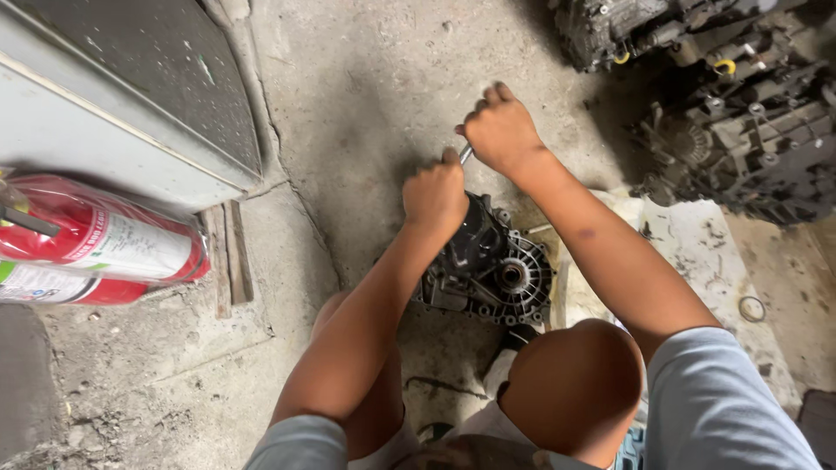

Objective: The person uses a ratchet wrench to tighten bolts on a small engine block placed on the floor. The person repeatedly rotates the wrench handle to secure fasteners on the engine casing.

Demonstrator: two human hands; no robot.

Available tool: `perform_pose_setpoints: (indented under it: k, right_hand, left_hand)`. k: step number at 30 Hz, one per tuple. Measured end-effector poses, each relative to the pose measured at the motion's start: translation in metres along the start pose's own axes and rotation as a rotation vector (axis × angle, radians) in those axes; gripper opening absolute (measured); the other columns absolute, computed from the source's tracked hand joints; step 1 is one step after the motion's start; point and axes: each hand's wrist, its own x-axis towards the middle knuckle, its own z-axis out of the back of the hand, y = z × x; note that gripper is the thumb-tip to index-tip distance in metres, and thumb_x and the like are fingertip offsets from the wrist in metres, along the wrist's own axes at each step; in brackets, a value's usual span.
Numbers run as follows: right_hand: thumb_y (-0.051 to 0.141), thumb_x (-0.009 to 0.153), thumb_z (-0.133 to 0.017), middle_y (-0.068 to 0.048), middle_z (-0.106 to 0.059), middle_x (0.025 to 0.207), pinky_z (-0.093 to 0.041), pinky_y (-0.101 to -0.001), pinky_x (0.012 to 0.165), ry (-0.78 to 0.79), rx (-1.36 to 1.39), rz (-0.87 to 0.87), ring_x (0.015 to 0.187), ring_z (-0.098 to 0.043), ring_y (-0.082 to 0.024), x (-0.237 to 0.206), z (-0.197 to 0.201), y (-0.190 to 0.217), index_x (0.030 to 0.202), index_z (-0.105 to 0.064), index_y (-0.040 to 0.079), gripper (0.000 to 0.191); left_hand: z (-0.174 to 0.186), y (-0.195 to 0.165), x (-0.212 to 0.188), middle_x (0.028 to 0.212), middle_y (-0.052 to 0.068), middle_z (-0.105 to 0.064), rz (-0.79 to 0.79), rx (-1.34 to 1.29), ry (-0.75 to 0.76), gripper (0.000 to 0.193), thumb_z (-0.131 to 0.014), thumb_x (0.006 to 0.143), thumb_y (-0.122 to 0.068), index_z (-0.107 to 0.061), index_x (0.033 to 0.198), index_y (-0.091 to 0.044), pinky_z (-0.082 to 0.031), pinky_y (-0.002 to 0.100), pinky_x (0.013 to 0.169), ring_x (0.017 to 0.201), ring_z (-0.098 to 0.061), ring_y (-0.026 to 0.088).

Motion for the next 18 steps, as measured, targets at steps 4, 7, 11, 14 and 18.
perform_pose_setpoints:
  k: [4,7,11,14,18]
  right_hand:
    - [0.014,0.089,-0.06,-0.009,-0.075,0.079,-0.057,-0.0427,0.07,0.199,0.111,-0.392,0.071,-0.073,-0.027,-0.067,0.02,0.033,0.081,-0.076,0.016,0.018]
    - [0.025,0.096,-0.058,-0.015,-0.074,0.072,-0.058,-0.0438,0.055,0.356,0.264,-0.548,0.063,-0.074,-0.031,-0.123,0.055,0.072,0.077,-0.074,0.013,0.028]
    - [0.026,0.101,-0.058,-0.018,-0.073,0.068,-0.06,-0.043,0.058,0.392,0.437,-0.549,0.061,-0.075,-0.032,-0.145,0.087,0.103,0.095,-0.07,0.0,0.029]
    - [0.022,0.092,-0.06,-0.019,-0.074,0.078,-0.06,-0.0459,0.063,0.52,0.45,-0.505,0.071,-0.076,-0.033,-0.133,0.077,0.087,0.098,-0.071,0.003,0.022]
    - [0.022,0.096,-0.06,-0.018,-0.076,0.098,-0.06,-0.0462,0.077,0.63,0.36,-0.588,0.092,-0.075,-0.035,-0.102,0.024,0.033,0.097,-0.078,0.011,0.021]
  left_hand:
    - [-0.003,0.006,0.022,0.085,0.014,-0.073,-0.232,0.077,-0.087,0.025,-0.063,0.081,-0.011,-0.059,0.106,-0.007,-0.059,0.041,0.057,0.069,-0.074,0.03]
    - [0.0,0.012,0.027,0.075,0.015,-0.072,-0.583,0.194,0.257,0.023,-0.057,0.086,-0.01,-0.06,0.108,-0.004,-0.058,0.039,0.05,0.057,-0.072,0.026]
    - [0.006,0.022,0.023,0.068,0.014,-0.071,-0.772,0.041,0.075,0.019,-0.058,0.09,-0.022,-0.068,0.086,-0.006,-0.056,0.04,0.05,0.053,-0.069,0.027]
    - [0.01,0.024,0.016,0.064,0.013,-0.071,-0.621,-0.006,0.007,0.021,-0.062,0.086,-0.026,-0.07,0.082,-0.007,-0.056,0.042,0.051,0.054,-0.07,0.029]
    - [0.01,0.006,-0.001,0.067,0.015,-0.071,-0.363,-0.029,0.059,0.017,-0.065,0.084,-0.022,-0.07,0.085,-0.006,-0.058,0.042,0.053,0.057,-0.072,0.03]
